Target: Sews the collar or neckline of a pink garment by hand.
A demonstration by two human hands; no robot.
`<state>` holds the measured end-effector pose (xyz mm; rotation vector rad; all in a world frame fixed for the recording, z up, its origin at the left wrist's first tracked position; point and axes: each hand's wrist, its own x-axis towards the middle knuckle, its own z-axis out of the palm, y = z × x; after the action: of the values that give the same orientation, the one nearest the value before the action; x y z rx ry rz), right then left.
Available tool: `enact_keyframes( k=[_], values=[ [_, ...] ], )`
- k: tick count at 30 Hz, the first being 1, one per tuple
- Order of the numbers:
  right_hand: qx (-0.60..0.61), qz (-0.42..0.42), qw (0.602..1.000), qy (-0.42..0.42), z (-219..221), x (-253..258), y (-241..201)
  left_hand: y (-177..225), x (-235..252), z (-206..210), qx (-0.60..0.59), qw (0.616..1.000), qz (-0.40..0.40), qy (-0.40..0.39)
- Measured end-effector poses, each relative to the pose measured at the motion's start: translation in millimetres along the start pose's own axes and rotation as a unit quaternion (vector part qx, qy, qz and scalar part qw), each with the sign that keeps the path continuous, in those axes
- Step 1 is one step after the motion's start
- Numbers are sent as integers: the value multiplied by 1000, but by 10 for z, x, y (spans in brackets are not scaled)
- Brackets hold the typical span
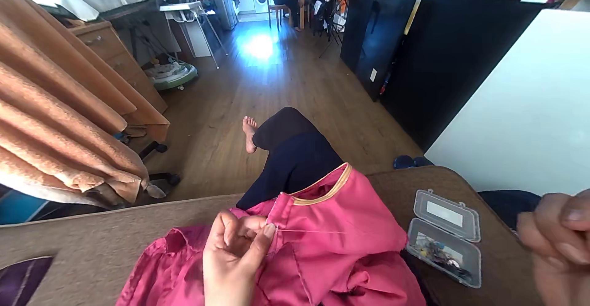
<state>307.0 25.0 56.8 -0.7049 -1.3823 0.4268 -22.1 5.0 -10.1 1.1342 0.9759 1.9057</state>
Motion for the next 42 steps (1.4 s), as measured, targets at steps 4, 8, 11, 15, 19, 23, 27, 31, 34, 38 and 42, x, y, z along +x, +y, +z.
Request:
enact_keyframes(
  k=[4,8,11,15,19,23,27,31,34,38,42],
  values=[
    [-127,-18,990,-52,339,-147,-57,61,-9,1,11,994,2,-112],
    [-43,16,971,-235,746,-335,-79,186,-67,7,51,956,4,-290],
    [42,18,941,-335,955,-394,-7,248,-98,34,44,935,1,-353],
    [61,44,949,-307,1023,-446,7,257,-113,10,127,928,32,-348],
    [50,91,969,-225,1026,-487,-10,217,-151,14,220,924,71,-303],
    [26,107,966,-233,1020,-534,17,236,-149,36,188,948,58,-249],
    [-43,44,976,-207,983,-532,-35,240,-155,43,169,955,27,-242],
    [-98,-38,962,-251,975,-543,-202,241,-158,43,153,959,12,-237],
    [-142,-62,956,-249,1046,-606,-151,252,-163,50,147,960,12,-239],
    [-158,-68,956,-239,1081,-622,-107,238,-169,34,143,960,21,-240],
    [-156,-69,954,-247,1078,-615,-113,240,-167,43,147,960,26,-235]
  ],
)
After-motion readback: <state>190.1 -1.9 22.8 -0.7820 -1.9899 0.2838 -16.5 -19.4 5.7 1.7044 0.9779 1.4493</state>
